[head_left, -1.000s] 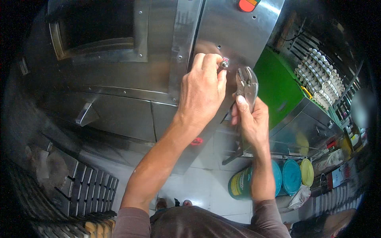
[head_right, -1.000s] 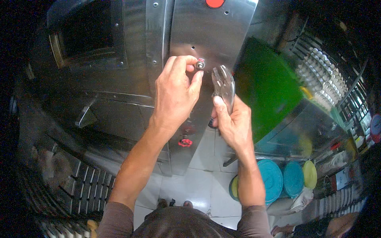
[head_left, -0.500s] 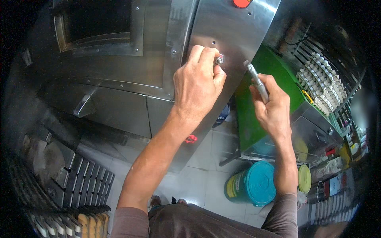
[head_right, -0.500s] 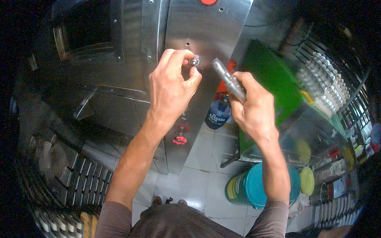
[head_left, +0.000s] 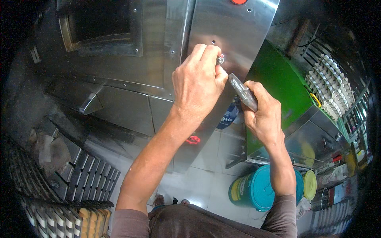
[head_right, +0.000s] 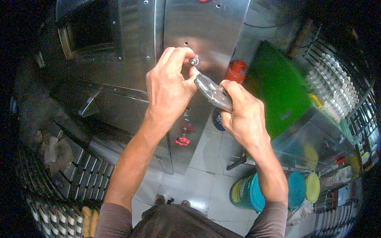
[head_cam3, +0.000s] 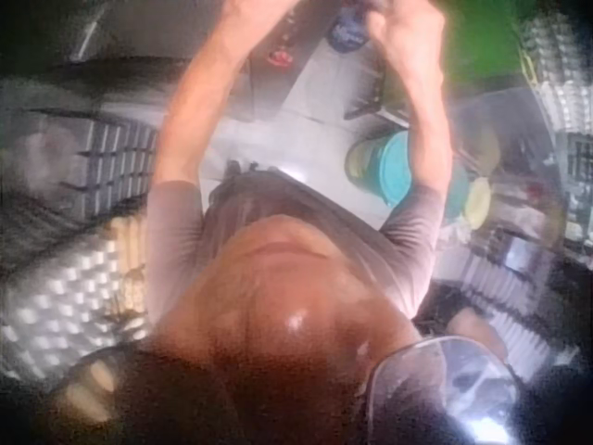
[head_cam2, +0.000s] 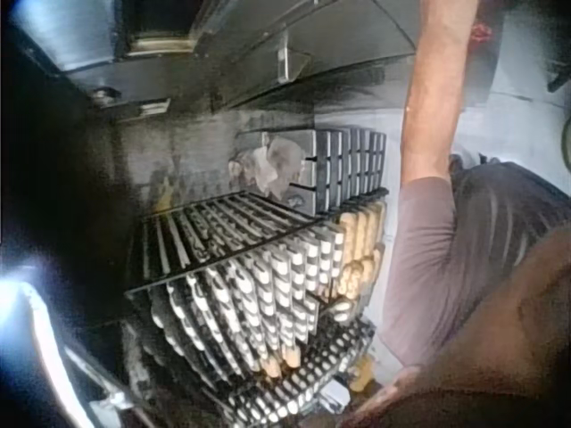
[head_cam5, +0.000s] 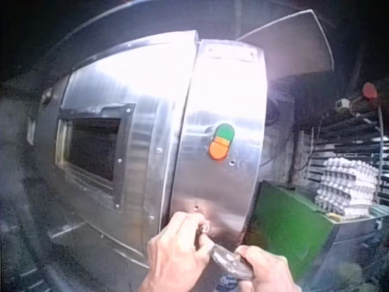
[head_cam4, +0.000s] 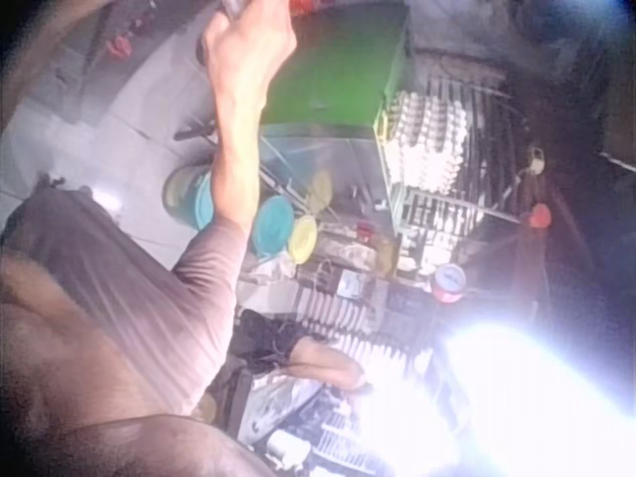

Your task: The person uses locking pliers to grip and turn a bolt on a metal oven. The person opens and closes the oven door, adjusts the bolt again with the pliers, and then walks to a container to pick up a cloth.

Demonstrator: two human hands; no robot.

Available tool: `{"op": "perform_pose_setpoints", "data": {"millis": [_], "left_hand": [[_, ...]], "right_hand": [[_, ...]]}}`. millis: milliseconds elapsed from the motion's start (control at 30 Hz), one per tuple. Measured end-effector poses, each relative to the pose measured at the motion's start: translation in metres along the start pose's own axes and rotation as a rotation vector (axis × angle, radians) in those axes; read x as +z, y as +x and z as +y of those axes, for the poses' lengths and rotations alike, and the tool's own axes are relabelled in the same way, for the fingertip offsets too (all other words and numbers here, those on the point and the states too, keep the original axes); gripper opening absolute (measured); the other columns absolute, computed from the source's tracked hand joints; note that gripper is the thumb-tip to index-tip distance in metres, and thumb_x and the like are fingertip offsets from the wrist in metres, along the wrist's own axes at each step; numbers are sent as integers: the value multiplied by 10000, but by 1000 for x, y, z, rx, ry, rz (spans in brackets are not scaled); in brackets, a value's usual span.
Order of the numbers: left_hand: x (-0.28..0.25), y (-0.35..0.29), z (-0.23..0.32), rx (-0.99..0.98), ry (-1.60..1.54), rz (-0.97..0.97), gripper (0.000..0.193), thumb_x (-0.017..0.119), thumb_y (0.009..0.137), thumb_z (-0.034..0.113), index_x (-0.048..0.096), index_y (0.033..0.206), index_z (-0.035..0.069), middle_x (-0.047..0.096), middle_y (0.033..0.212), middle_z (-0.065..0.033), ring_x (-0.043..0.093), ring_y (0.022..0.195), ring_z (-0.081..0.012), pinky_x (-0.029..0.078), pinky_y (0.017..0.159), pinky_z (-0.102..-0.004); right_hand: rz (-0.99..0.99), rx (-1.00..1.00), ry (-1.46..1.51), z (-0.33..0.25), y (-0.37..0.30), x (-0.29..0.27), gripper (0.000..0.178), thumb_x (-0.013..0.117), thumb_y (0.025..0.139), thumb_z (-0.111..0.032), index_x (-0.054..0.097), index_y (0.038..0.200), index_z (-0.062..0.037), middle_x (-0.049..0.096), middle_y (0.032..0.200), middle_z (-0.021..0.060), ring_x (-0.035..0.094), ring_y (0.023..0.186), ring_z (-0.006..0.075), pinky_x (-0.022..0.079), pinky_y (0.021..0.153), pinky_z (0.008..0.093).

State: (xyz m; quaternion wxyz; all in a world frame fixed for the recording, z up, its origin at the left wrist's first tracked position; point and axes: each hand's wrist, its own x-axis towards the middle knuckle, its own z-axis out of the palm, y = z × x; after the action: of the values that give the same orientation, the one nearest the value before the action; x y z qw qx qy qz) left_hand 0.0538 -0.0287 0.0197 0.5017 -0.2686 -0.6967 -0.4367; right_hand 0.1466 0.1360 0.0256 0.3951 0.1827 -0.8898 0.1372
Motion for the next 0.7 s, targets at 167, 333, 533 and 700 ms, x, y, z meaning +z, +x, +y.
{"op": "perform_pose_setpoints", "data": {"millis": [167, 333, 533, 700], "left_hand": [[-1, -1, 1, 15, 19, -10, 325, 736, 717, -42, 645, 1005, 80, 673, 934, -83, 705, 803, -240, 565, 686, -368], [-1, 0, -2, 46, 10, -7, 308, 731, 724, -29, 656, 1003, 77, 674, 935, -85, 706, 804, -246, 564, 692, -364], [-3, 1, -5, 82, 2, 3, 295, 728, 733, -22, 664, 1006, 71, 676, 932, -88, 707, 804, -248, 564, 690, -355], [-2, 2, -4, 87, -26, 12, 281, 723, 741, -18, 660, 1002, 65, 675, 927, -83, 703, 789, -251, 562, 678, -354]], "right_hand": [[-1, 22, -15, -1, 1, -2, 394, 656, 736, 48, 600, 1114, -48, 677, 939, 186, 685, 841, 389, 551, 741, 435], [-60, 198, 161, -3, 1, -2, 207, 696, 879, -76, 607, 1060, -24, 648, 827, 194, 659, 717, 352, 525, 679, 402], [-114, 295, 273, -7, -3, -12, 186, 674, 961, -179, 622, 1010, -7, 536, 704, 155, 462, 595, 213, 442, 590, 368], [-157, 353, 269, -12, -7, -19, 190, 668, 967, -184, 628, 1026, -7, 518, 695, 138, 464, 605, 184, 445, 597, 363]]}}
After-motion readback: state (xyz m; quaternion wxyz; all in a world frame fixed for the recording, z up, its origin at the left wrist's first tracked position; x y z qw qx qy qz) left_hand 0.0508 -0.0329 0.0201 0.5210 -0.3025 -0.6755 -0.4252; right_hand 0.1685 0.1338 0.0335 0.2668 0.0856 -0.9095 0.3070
